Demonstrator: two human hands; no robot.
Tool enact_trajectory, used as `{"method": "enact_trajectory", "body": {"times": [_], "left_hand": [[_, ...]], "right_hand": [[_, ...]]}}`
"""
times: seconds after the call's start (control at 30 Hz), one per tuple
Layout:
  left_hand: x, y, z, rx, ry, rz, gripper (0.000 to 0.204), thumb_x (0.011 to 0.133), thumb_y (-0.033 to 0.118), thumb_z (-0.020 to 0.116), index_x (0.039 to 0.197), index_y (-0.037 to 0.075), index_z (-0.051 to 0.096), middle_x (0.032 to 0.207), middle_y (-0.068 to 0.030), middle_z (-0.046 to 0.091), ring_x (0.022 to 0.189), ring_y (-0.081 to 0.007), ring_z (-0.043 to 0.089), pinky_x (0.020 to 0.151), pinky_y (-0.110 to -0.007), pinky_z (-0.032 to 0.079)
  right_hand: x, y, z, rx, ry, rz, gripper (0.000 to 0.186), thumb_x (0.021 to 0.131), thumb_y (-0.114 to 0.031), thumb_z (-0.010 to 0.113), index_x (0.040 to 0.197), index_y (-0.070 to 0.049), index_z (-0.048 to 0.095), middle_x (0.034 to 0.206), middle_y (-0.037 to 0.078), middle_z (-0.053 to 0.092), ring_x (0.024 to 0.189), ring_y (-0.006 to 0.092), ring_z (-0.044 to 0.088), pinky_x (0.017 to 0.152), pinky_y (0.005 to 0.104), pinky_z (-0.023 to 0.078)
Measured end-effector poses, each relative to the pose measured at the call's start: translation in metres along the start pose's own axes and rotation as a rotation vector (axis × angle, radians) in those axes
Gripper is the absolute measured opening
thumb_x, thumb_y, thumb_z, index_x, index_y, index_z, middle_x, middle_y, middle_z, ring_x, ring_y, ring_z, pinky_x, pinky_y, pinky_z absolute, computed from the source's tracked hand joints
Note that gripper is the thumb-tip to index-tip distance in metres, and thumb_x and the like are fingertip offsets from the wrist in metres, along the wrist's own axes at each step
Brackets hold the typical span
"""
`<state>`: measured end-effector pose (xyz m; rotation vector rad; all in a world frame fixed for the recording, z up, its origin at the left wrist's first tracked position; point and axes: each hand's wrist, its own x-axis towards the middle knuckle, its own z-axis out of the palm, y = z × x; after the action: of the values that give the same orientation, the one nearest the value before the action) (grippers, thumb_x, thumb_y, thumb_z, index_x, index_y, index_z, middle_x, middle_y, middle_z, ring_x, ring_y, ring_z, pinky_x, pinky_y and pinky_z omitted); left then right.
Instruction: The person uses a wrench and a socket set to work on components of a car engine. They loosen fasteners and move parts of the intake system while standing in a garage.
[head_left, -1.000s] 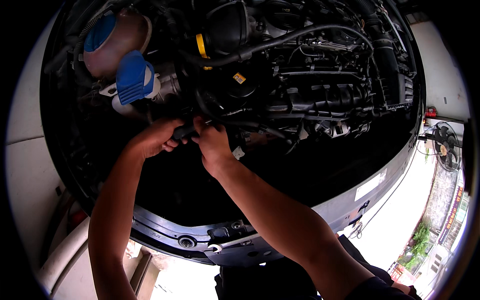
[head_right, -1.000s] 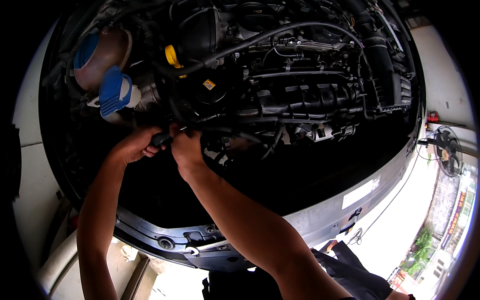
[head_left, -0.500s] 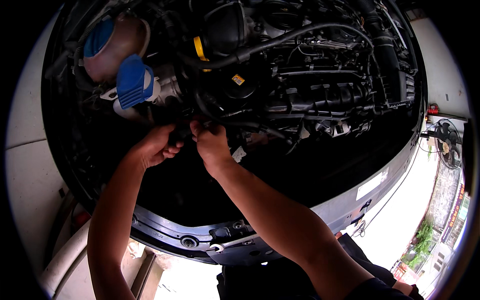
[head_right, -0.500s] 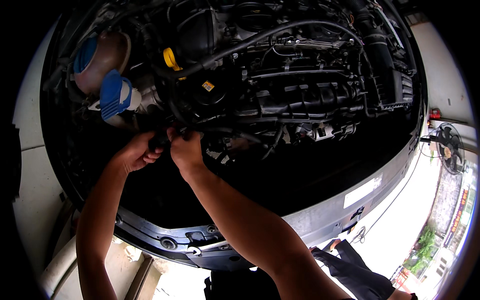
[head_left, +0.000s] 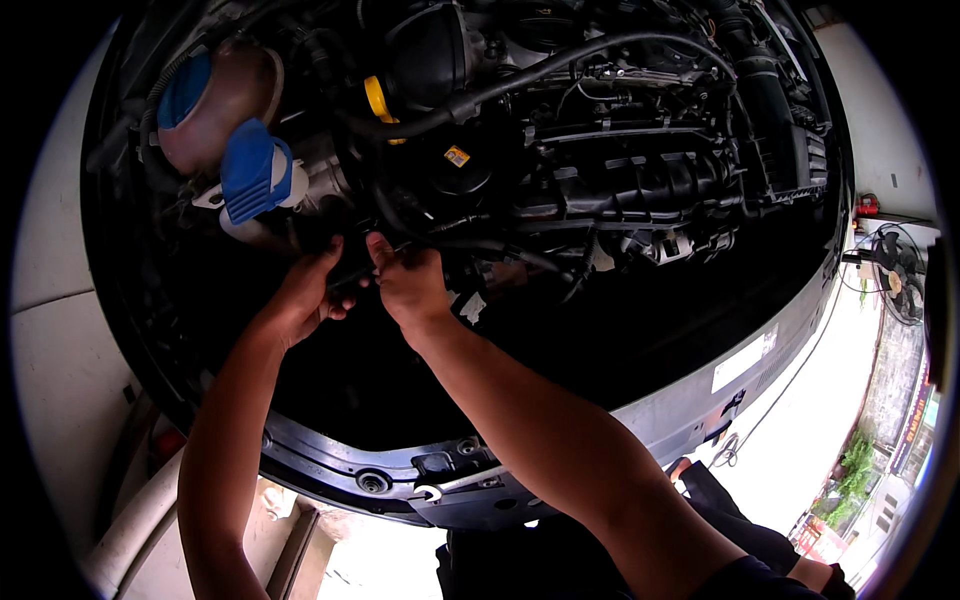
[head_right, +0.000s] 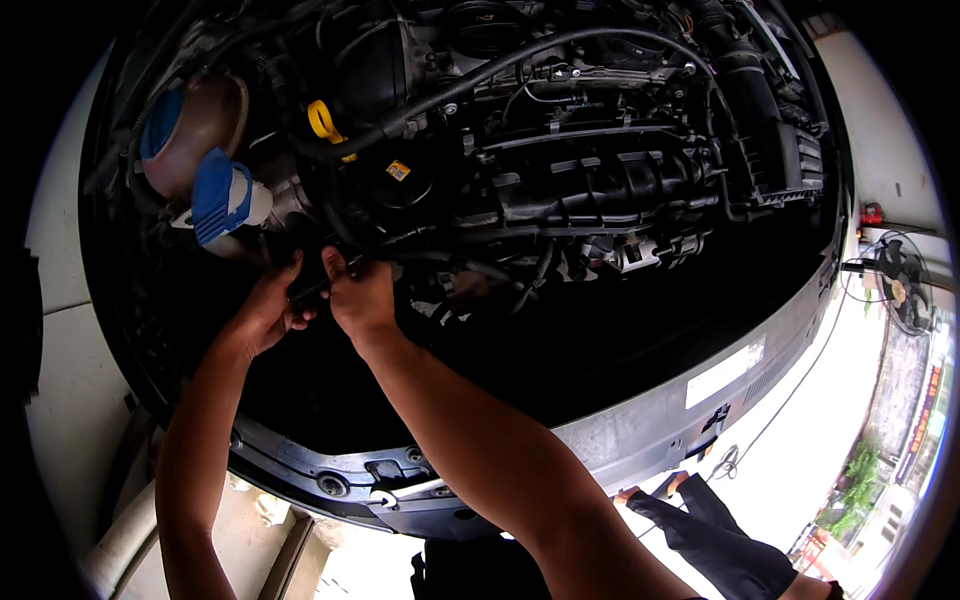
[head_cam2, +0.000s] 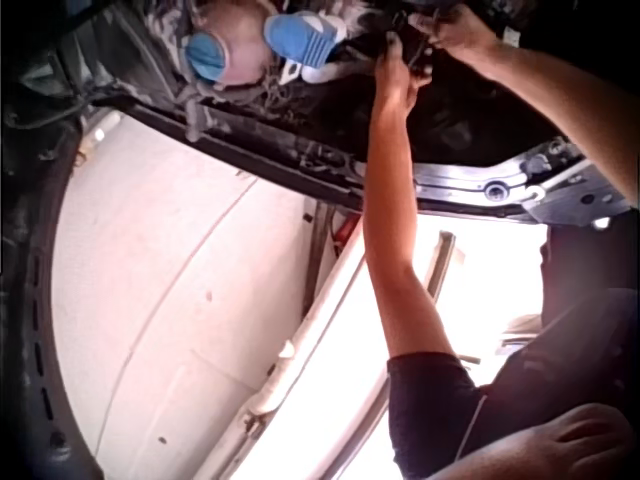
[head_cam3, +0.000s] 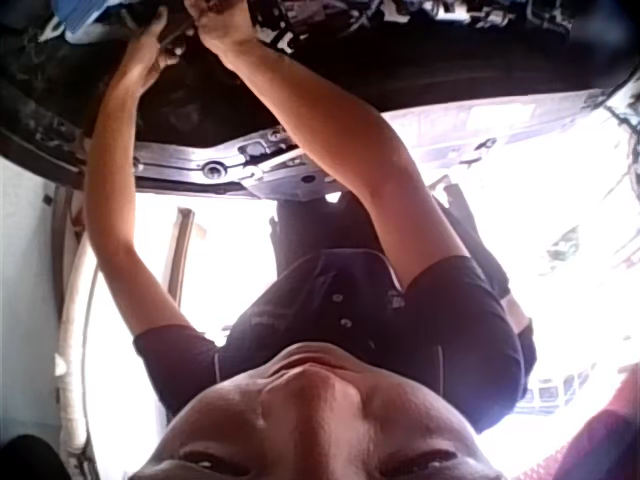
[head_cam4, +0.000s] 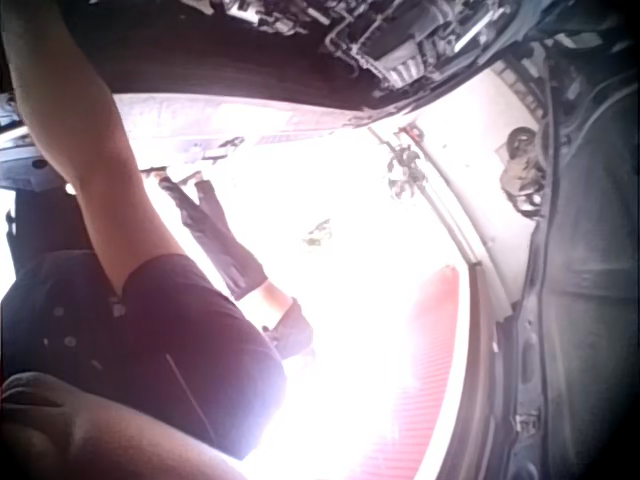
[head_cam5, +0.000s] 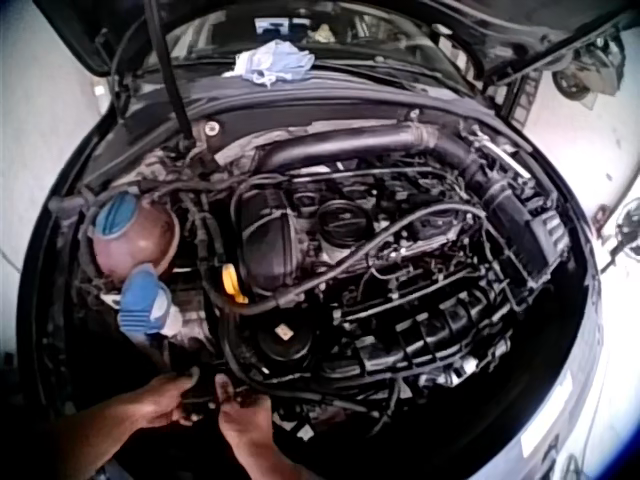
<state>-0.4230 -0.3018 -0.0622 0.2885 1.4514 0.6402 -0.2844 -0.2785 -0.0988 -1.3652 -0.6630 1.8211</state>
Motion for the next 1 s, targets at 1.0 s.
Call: {"method": "enact_trajectory", "body": {"times": [1.0], "left_hand": [[-0.015, 0.003, 0.054, 1.005, 0.720, 1.112, 0.018, 0.085, 0.015, 0.067, 0.097, 0.002, 0.064, 0.103, -0.0136, 0.063, 0.099, -0.0328, 0.058, 0.084, -0.039, 0.047]], "right_hand": [[-0.003, -0.003, -0.005, -0.025, -0.191, 0.053, 0.020, 0.101, -0.020, 0.054, 0.110, -0.003, 0.062, 0.096, 0.010, 0.065, 0.083, 0.0132, 0.063, 0.070, 0.0263, 0.052]]}}
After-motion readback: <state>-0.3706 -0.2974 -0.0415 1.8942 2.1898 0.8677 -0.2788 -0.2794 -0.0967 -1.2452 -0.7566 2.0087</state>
